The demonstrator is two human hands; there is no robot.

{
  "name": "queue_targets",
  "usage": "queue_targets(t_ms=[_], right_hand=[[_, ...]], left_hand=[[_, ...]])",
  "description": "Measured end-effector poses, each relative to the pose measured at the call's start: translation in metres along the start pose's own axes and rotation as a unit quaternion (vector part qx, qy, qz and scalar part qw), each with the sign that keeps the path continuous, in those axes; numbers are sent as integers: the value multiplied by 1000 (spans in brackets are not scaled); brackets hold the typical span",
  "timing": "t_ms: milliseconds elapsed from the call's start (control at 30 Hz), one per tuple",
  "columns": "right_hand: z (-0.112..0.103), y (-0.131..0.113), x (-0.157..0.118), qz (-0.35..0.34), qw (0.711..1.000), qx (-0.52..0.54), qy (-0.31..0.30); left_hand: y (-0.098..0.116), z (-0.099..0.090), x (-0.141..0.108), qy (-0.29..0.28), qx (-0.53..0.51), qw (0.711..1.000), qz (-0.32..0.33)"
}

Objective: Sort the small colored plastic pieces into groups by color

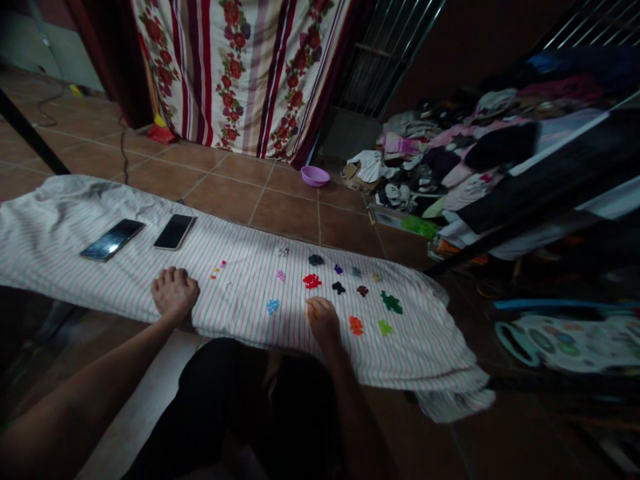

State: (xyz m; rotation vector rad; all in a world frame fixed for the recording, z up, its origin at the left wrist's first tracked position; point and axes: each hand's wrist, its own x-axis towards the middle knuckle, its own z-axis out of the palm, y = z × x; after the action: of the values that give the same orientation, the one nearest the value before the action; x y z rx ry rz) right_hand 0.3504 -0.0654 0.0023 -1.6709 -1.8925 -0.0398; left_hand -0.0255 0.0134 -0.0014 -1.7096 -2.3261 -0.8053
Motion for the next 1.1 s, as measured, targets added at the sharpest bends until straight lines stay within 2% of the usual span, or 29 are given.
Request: queue_targets(t_ms=[267,467,833,967,1100], right_hand=[[38,-49,23,-93,993,64,-27],[73,-94,41,-128,981,130,-63],[113,-170,74,-170,969,72,-162],[119,-192,85,-159,968,38,-192],[123,-203,90,-131,968,12,-216]], left_hand=[[-1,4,-1,21,4,1000,-1],[-2,5,0,20,5,1000,4],[1,1,0,16,-5,1000,2],[1,1,0,21,-3,1000,-2],[0,3,0,25,-1,1000,0]])
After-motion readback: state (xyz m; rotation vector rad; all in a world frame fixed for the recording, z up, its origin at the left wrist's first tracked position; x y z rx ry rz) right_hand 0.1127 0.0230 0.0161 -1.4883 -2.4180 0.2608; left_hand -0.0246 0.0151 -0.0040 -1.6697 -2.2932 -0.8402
